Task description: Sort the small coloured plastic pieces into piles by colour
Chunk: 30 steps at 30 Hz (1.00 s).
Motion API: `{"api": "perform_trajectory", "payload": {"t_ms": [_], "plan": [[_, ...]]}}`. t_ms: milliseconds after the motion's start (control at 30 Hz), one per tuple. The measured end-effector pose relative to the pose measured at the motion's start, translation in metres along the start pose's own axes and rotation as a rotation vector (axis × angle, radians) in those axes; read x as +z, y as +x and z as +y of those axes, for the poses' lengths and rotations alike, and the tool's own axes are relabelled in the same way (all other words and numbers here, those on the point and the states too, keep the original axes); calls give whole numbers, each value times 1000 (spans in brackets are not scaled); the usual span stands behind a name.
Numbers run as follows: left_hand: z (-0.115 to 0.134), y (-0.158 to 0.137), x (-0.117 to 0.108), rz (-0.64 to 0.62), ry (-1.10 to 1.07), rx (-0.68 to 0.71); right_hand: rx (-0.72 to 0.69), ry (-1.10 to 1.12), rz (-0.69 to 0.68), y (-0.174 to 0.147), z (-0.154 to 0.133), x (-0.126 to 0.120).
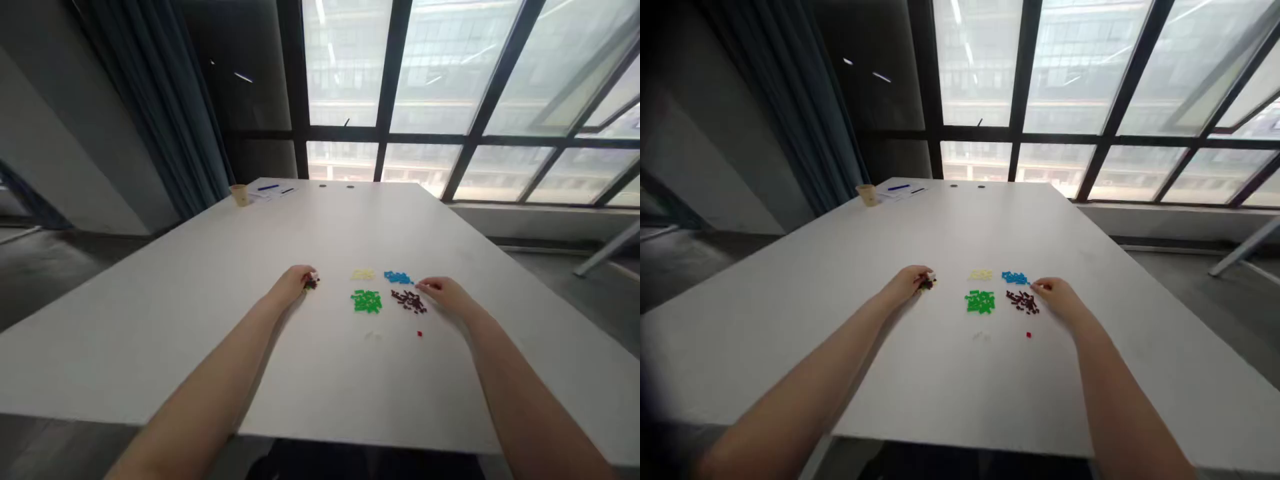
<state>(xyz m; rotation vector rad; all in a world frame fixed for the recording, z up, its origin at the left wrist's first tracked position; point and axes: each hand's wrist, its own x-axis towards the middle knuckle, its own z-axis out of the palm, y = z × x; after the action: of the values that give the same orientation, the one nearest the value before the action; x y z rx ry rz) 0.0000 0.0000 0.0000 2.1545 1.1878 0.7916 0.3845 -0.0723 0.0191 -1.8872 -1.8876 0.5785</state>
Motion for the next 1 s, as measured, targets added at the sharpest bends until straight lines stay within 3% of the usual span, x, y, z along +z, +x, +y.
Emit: {"api": "perform_trajectory", "payload": {"t_ms": [133, 367, 567, 733, 833, 1000], "plan": [[1, -1, 1, -30, 8, 25, 5, -1, 7, 2, 3, 2], [7, 1, 3, 147, 161, 21, 12, -22, 25, 2, 6, 2], [23, -3, 5, 178, -62, -24, -17, -28, 60, -3, -1, -1], [48, -8, 11, 178, -301, -21, -50, 10, 103, -13, -25, 0], [71, -14, 18, 153, -430, 13, -148, 84, 149, -21, -48, 7], [100, -24, 30, 92, -617, 41, -452, 162, 190, -34, -85, 29]]}}
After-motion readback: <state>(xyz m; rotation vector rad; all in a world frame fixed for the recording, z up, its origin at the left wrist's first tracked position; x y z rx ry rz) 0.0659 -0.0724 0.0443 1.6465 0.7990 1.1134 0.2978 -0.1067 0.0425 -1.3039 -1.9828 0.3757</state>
